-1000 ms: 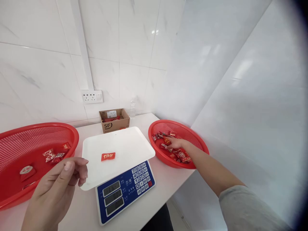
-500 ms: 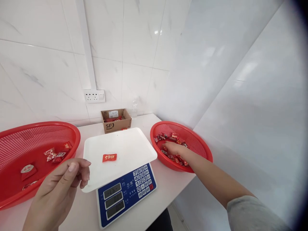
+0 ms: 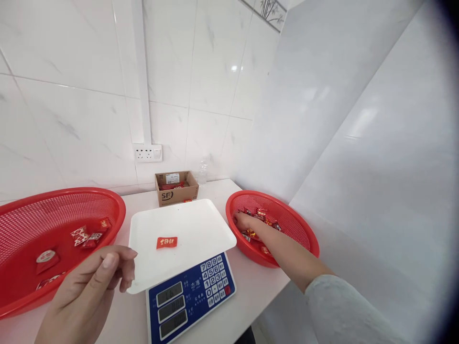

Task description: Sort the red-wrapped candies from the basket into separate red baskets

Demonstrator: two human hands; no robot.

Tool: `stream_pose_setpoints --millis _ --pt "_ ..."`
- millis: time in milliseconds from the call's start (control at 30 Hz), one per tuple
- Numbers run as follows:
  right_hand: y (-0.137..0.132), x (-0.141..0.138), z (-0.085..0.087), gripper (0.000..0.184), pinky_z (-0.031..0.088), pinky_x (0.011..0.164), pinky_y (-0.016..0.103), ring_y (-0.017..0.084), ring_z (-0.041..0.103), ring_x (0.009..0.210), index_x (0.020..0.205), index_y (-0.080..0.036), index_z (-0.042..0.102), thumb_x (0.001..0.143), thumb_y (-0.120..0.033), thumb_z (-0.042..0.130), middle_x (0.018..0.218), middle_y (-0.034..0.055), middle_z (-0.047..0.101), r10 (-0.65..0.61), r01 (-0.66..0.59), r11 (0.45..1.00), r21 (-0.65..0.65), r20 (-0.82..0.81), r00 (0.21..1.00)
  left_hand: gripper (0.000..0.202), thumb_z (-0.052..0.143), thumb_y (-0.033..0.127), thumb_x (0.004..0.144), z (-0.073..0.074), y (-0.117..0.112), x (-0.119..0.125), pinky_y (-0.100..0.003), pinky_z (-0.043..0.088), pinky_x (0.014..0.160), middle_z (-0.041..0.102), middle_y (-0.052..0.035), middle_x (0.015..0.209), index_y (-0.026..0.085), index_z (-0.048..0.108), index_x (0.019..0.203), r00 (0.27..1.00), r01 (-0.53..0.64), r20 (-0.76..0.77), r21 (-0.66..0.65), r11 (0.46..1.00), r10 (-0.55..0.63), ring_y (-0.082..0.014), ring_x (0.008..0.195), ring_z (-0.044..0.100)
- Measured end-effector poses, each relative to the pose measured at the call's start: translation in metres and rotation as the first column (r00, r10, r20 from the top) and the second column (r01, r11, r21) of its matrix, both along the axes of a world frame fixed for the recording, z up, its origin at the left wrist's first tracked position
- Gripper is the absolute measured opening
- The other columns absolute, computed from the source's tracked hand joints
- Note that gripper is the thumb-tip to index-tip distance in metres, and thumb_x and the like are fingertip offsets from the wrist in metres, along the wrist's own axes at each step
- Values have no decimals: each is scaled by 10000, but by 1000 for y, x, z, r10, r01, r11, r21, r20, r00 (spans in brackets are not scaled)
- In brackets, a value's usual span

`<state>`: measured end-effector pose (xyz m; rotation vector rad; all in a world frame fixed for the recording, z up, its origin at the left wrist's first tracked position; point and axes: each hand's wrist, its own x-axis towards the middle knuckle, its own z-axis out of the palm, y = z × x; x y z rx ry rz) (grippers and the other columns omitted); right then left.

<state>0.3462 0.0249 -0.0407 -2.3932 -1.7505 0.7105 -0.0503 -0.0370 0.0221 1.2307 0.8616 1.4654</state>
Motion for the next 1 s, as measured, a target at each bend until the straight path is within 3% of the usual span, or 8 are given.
stream_pose_setpoints --millis 167,367,467,567,700,767,867,1000 --pt "-9 16 12 255 526 727 338 150 608 843 1061 -138 585 881 -317 558 1013 50 616 -65 63 996 -58 -32 997 228 692 445 714 2 -2 -3 -218 396 437 581 -23 567 219 702 743 995 89 38 34 995 -90 -131 524 491" --pt "-18 18 47 199 512 636 266 116 609 683 1026 -163 509 848 -230 567 933 48 624 -179 221 947 232 -188 966 214 672 421 743 4 -3 -6 -217 408 440 569 -25 548 210 705 742 994 112 9 67 991 -113 -131 523 494" --pt "-18 -6 69 209 520 667 266 123 632 694 1017 -213 445 846 -281 545 961 48 629 -134 253 898 360 -324 937 223 659 418 759 7 -2 -6 -200 408 433 565 -21 529 200 701 741 992 127 -12 105 986 -127 -118 506 489" --pt "-20 -48 79 232 537 678 281 146 653 749 966 -226 430 814 -320 577 905 38 647 -23 224 899 376 -471 882 235 639 421 776 9 -3 -5 -199 420 444 564 -16 534 195 698 756 992 127 -27 109 986 -124 -112 503 484" --pt "-25 -105 68 276 541 628 278 148 647 727 878 -213 444 743 -327 655 808 22 649 124 102 952 287 -671 731 256 619 433 789 14 -9 -3 -206 428 469 553 -7 548 187 685 761 991 131 -47 81 988 -127 -108 514 477" --pt "-25 -123 59 296 505 525 237 120 610 650 857 -213 453 718 -351 676 831 17 643 164 42 962 270 -693 702 269 620 442 786 16 -12 -4 -215 432 476 548 -5 546 182 678 754 991 126 -51 69 990 -123 -111 516 479" --pt "-19 -136 53 289 414 426 200 94 543 581 841 -212 490 728 -423 653 869 21 648 185 7 941 339 -530 827 278 620 447 786 18 -14 -6 -220 433 478 546 -6 543 177 675 748 991 128 -52 84 988 -124 -113 515 482" --pt "-6 -141 54 330 449 536 231 128 585 677 800 -191 555 816 -517 513 800 30 660 189 -50 915 401 -316 930 297 609 462 791 17 -12 -10 -226 431 468 548 -14 541 177 684 758 988 141 -72 104 985 -134 -121 520 482"
